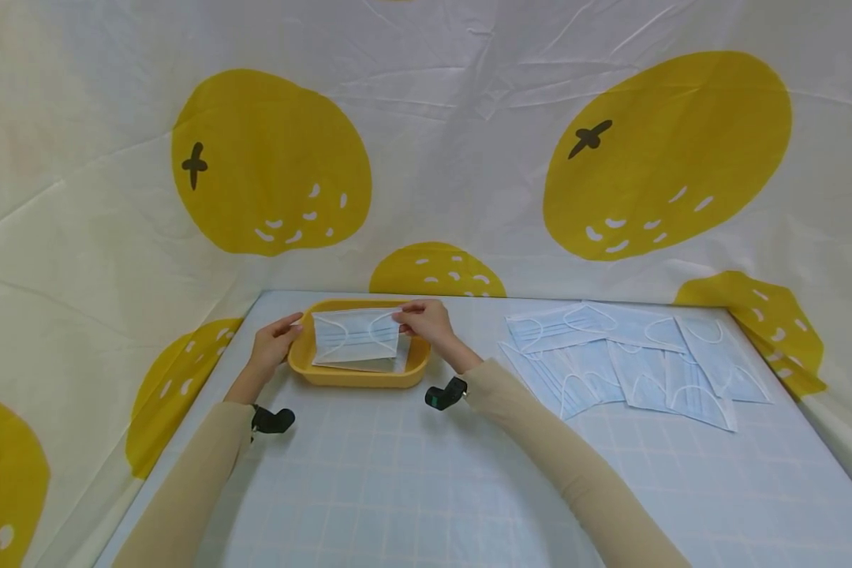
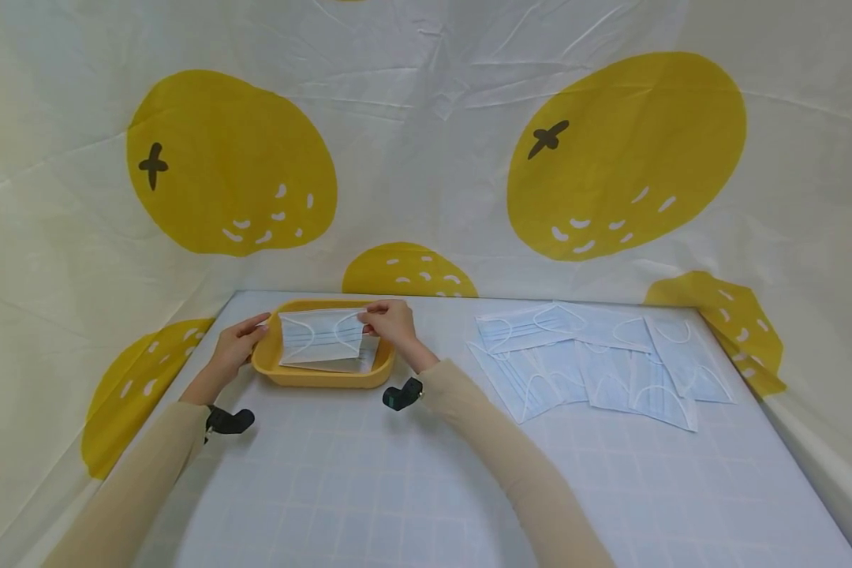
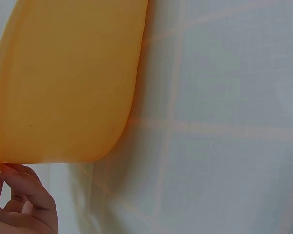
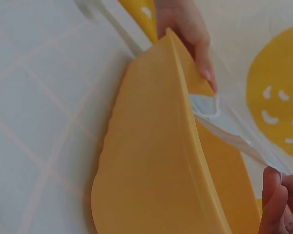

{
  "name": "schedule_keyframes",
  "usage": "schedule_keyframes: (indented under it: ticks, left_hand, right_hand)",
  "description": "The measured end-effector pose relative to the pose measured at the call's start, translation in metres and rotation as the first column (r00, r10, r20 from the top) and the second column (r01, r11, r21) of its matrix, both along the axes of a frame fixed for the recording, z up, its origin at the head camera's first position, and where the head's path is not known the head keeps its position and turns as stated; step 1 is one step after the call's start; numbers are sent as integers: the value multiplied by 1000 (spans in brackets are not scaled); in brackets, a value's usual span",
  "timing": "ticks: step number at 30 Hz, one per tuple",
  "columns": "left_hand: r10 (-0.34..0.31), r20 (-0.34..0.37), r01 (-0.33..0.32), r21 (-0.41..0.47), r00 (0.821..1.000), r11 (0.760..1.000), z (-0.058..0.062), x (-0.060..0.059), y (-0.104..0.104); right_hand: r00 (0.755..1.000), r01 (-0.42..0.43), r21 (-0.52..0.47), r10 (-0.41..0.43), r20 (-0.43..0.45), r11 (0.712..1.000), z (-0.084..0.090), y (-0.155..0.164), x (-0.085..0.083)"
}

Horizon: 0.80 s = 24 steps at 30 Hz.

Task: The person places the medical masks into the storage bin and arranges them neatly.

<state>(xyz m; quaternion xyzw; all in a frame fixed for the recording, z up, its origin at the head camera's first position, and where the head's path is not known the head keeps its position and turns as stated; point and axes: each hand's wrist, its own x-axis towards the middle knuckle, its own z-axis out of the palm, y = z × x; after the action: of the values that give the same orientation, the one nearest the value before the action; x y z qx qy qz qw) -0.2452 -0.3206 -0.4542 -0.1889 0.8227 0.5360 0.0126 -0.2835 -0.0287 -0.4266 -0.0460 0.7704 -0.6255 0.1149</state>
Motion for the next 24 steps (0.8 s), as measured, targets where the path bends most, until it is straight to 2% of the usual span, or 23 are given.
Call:
schedule_keyframes:
  ticks: [13,24]
  left_hand:
    - [4,4,-4,9,1000,1000,0,-1,2]
    - [33,11,-33,5,999,999,-3,-3,1]
  right_hand:
    - [999,-26,58,27,-20,998,2,-5,1]
    - [996,-28,172,41,-77,985,-3,-7,-3]
